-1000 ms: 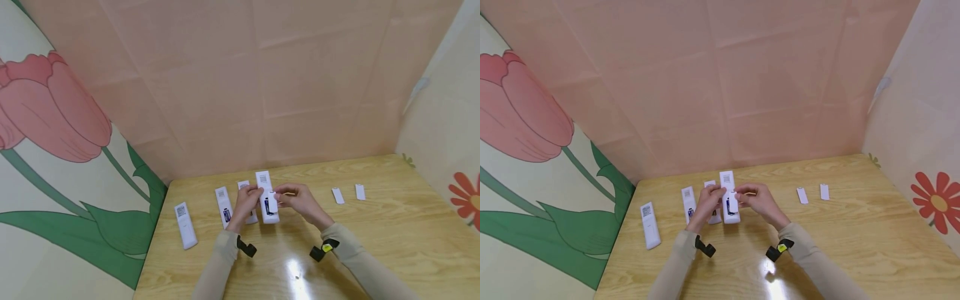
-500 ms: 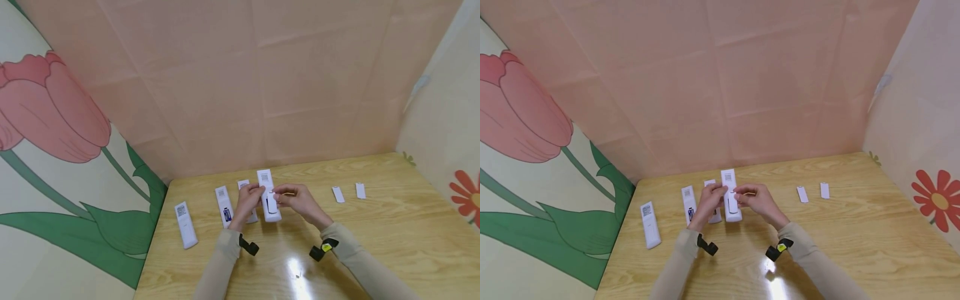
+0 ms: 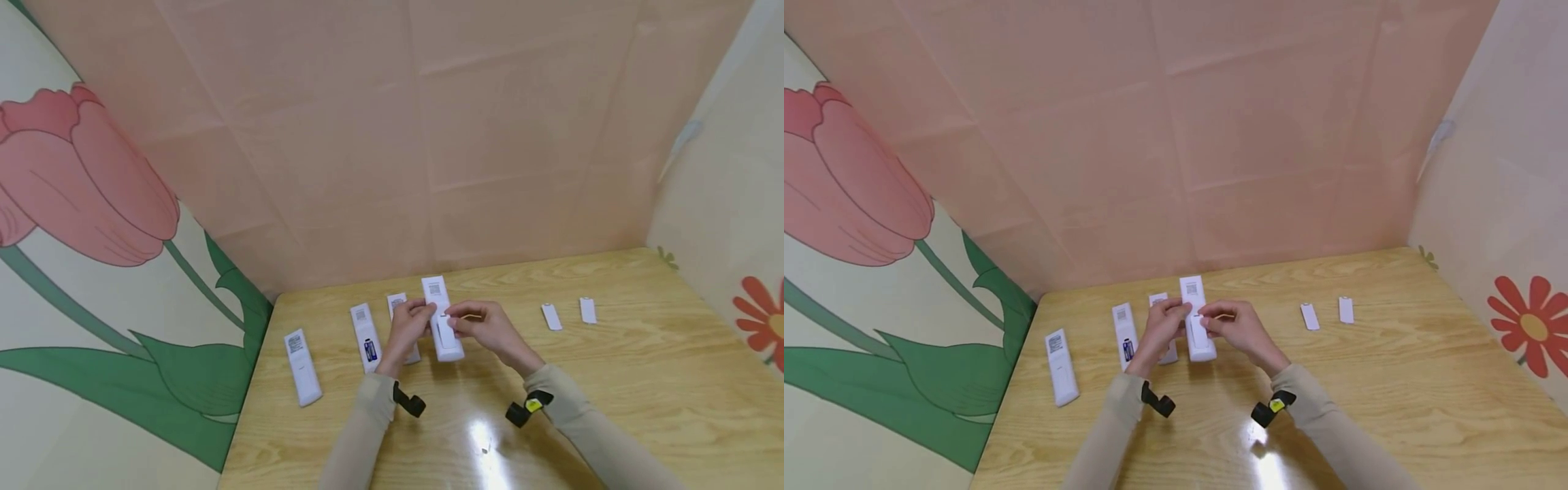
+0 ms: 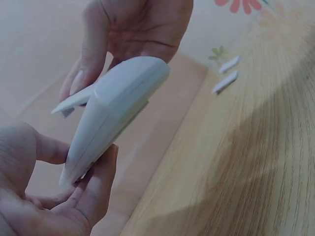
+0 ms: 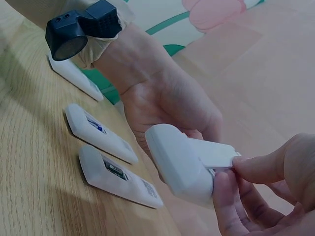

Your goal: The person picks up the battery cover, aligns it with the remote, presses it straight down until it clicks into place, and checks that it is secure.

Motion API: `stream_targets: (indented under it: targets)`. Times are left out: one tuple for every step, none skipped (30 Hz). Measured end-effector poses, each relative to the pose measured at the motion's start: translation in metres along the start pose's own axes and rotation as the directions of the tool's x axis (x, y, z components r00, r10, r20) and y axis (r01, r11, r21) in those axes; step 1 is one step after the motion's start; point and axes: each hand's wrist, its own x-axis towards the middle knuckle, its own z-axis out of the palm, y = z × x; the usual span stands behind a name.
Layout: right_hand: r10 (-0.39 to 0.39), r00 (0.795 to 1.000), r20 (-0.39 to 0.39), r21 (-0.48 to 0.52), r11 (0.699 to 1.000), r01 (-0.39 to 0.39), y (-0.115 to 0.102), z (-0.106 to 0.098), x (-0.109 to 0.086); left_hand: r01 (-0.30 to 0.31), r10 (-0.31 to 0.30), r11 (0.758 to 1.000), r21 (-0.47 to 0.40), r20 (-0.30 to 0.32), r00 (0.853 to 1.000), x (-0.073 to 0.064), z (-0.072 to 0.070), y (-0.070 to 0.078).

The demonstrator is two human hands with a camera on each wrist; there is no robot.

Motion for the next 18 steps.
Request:
stream_targets:
  targets:
    - [0.003, 1.000, -0.006, -0.015, 1.000, -0.003, 0.000, -0.001, 0.000, 0.002, -0.002, 1.000, 0.004, -0.002, 1.000, 0.000, 0.001, -0.001]
    - [0.004, 1.000, -0.009, -0.030, 1.000, -0.004, 0.000, -0.001, -0.001, 0.006, -0.006, 1.000, 0.009, -0.004, 1.000, 0.000, 0.001, -0.001]
    - [0.008, 1.000, -0.015, -0.041, 0.999, -0.009, 0.000, -0.002, -0.001, 0.011, -0.011, 1.000, 0.008, -0.007, 1.000, 0.000, 0.002, -0.002]
    - [0.009, 1.000, -0.017, -0.055, 0.998, -0.010, 0.000, -0.002, -0.002, 0.013, -0.013, 1.000, 0.012, -0.008, 1.000, 0.000, 0.003, -0.002]
    - [0.014, 1.000, -0.023, -0.065, 0.998, -0.015, 0.001, -0.002, -0.002, 0.012, -0.012, 1.000, 0.018, -0.012, 1.000, 0.000, 0.003, -0.003]
    - [0.012, 1.000, -0.020, -0.076, 0.997, -0.013, 0.001, -0.003, -0.003, 0.013, -0.013, 1.000, 0.020, -0.014, 1.000, 0.000, 0.004, -0.003]
    - [0.012, 1.000, -0.022, -0.079, 0.997, -0.014, 0.001, -0.002, -0.003, 0.013, -0.013, 1.000, 0.019, -0.016, 1.000, 0.000, 0.005, -0.003]
    - [0.010, 1.000, -0.021, -0.085, 0.996, -0.012, 0.002, -0.003, -0.004, 0.014, -0.014, 1.000, 0.020, -0.020, 1.000, 0.000, 0.006, -0.003]
    - [0.008, 1.000, -0.021, -0.087, 0.996, -0.010, 0.002, -0.002, -0.004, 0.014, -0.014, 1.000, 0.020, -0.024, 1.000, 0.000, 0.007, -0.002]
    - [0.003, 1.000, -0.018, -0.092, 0.996, -0.004, 0.003, -0.002, -0.004, 0.014, -0.014, 1.000, 0.023, -0.028, 1.000, 0.000, 0.008, -0.002]
    - [0.000, 1.000, -0.019, -0.093, 0.996, -0.002, 0.004, -0.002, -0.004, 0.016, -0.015, 1.000, 0.022, -0.033, 0.999, 0.000, 0.008, -0.001]
    - [-0.004, 1.000, -0.016, -0.099, 0.995, 0.002, 0.004, -0.002, -0.004, 0.020, -0.019, 1.000, 0.017, -0.036, 0.999, 0.000, 0.009, -0.001]
    - [0.000, 1.000, -0.022, -0.097, 0.995, -0.002, 0.005, -0.002, -0.004, 0.022, -0.021, 1.000, 0.018, -0.040, 0.999, 0.000, 0.010, -0.001]
    - [0.002, 1.000, -0.023, -0.101, 0.995, -0.004, 0.005, -0.002, -0.005, 0.024, -0.023, 1.000, 0.019, -0.044, 0.999, 0.000, 0.010, -0.001]
    - [0.006, 1.000, -0.024, -0.103, 0.995, -0.009, 0.006, -0.002, -0.005, 0.026, -0.025, 0.999, 0.021, -0.046, 0.999, 0.000, 0.011, -0.001]
    - [0.009, 1.000, -0.022, -0.106, 0.994, -0.011, 0.006, -0.002, -0.006, 0.030, -0.029, 0.999, 0.022, -0.049, 0.998, -0.001, 0.011, 0.000]
    - [0.014, 1.000, -0.022, -0.106, 0.994, -0.016, 0.006, -0.002, -0.007, 0.030, -0.029, 0.999, 0.027, -0.051, 0.998, -0.001, 0.012, -0.001]
    - [0.017, 1.000, -0.023, -0.107, 0.994, -0.019, 0.006, -0.002, -0.007, 0.030, -0.028, 0.999, 0.034, -0.053, 0.998, -0.001, 0.012, -0.001]
